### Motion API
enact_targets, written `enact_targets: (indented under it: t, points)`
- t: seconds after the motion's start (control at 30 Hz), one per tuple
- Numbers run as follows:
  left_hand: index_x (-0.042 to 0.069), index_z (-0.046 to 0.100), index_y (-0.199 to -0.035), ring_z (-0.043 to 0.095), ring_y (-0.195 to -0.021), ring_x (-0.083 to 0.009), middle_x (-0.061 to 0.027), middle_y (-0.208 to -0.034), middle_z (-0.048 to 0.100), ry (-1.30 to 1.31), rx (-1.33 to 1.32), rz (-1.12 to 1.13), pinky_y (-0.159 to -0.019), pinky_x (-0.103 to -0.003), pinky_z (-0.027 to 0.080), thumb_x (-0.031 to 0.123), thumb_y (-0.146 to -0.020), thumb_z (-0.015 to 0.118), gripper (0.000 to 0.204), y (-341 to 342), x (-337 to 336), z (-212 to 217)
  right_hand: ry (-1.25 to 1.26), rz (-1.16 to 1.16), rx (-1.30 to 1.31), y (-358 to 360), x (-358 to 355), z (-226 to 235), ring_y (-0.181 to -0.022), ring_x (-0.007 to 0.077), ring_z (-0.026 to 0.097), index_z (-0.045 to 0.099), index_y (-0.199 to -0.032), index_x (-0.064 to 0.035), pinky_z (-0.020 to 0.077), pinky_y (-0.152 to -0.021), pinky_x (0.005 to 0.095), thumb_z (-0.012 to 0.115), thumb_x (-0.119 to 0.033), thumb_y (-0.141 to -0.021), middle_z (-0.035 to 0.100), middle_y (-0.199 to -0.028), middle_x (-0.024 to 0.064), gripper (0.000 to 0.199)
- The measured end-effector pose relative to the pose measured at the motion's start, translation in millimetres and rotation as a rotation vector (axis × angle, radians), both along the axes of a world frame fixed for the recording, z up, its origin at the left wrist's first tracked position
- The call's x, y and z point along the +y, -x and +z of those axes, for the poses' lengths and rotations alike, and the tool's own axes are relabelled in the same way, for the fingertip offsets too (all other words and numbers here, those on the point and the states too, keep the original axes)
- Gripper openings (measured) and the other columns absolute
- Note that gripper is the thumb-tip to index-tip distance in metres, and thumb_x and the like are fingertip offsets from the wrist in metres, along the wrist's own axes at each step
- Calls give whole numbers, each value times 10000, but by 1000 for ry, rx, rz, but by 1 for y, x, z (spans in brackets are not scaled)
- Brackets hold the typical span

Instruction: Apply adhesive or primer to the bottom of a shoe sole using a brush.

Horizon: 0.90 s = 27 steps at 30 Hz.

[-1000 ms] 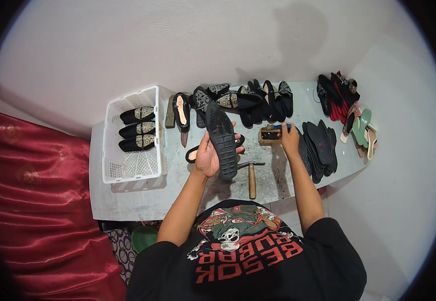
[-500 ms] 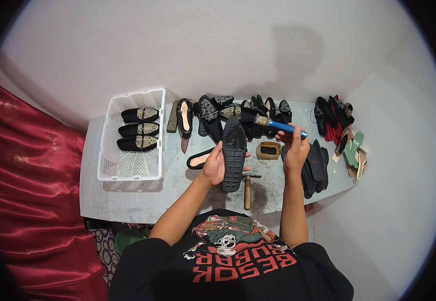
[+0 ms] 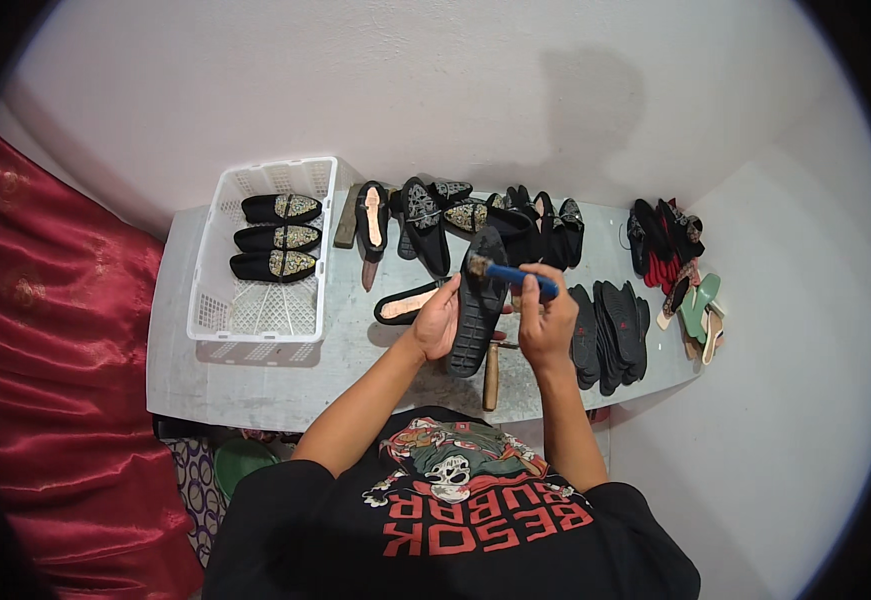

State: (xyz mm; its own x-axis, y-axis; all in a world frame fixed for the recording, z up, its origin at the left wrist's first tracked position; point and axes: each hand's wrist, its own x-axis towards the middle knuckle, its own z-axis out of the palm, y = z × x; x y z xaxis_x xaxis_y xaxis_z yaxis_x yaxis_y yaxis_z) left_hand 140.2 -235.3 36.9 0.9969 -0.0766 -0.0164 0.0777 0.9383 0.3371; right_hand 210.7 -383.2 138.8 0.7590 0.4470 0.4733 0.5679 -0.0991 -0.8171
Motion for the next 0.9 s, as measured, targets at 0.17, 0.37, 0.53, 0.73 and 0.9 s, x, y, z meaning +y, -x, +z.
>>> enact_targets:
  t: [0.17, 0.37, 0.53, 0.73, 0.9]
  points:
    - [35, 469, -1492, 637, -1242, -341, -198, -1346, 639, 3, -51, -15, -971, -598, 572, 518, -1110, 231, 659, 2, 8, -6, 49, 84, -62, 15, -6, -5, -742, 199, 704, 651, -1096, 8, 532, -641, 324, 599, -113, -1033, 698, -891, 131, 146]
    - [40, 489, -1478, 639, -1236, -351, -195, -1330, 644, -38, -52, -40, -954, -581, 582, 504, -1110, 214, 653, -1, 0, -5, 71, -46, -109, -22, 16, 0, -532, 147, 617, 637, -1019, -11, 467, -512, 308, 589, -158, -1049, 635, -670, 56, 158]
    - [59, 493, -1476, 620, -1259, -352, -162, -1368, 623, -24, -3, -59, -926, -539, 600, 516, -1110, 217, 647, -1, -5, -6, -1, -112, -173, -47, 24, -4, -562, 154, 638, 619, -1049, 2, 470, -521, 291, 578, -156, -1058, 652, -697, 82, 164]
    - [72, 499, -1471, 628, -1239, -334, -139, -1337, 637, -104, -15, -50, -924, -535, 596, 515, -1113, 240, 625, 0, -2, -17, 38, -86, -155, -35, 22, -5, -566, 189, 652, 606, -1066, 8, 494, -538, 312, 574, -125, -1050, 656, -706, 99, 137]
    - [82, 511, -1462, 640, -1208, -318, -131, -1318, 645, -110, 41, -45, -903, -512, 605, 514, -1113, 249, 614, -1, 2, -7, 40, -41, -242, -17, 14, -15, -556, 185, 639, 602, -1082, 6, 484, -531, 312, 576, -110, -1037, 648, -712, 93, 127]
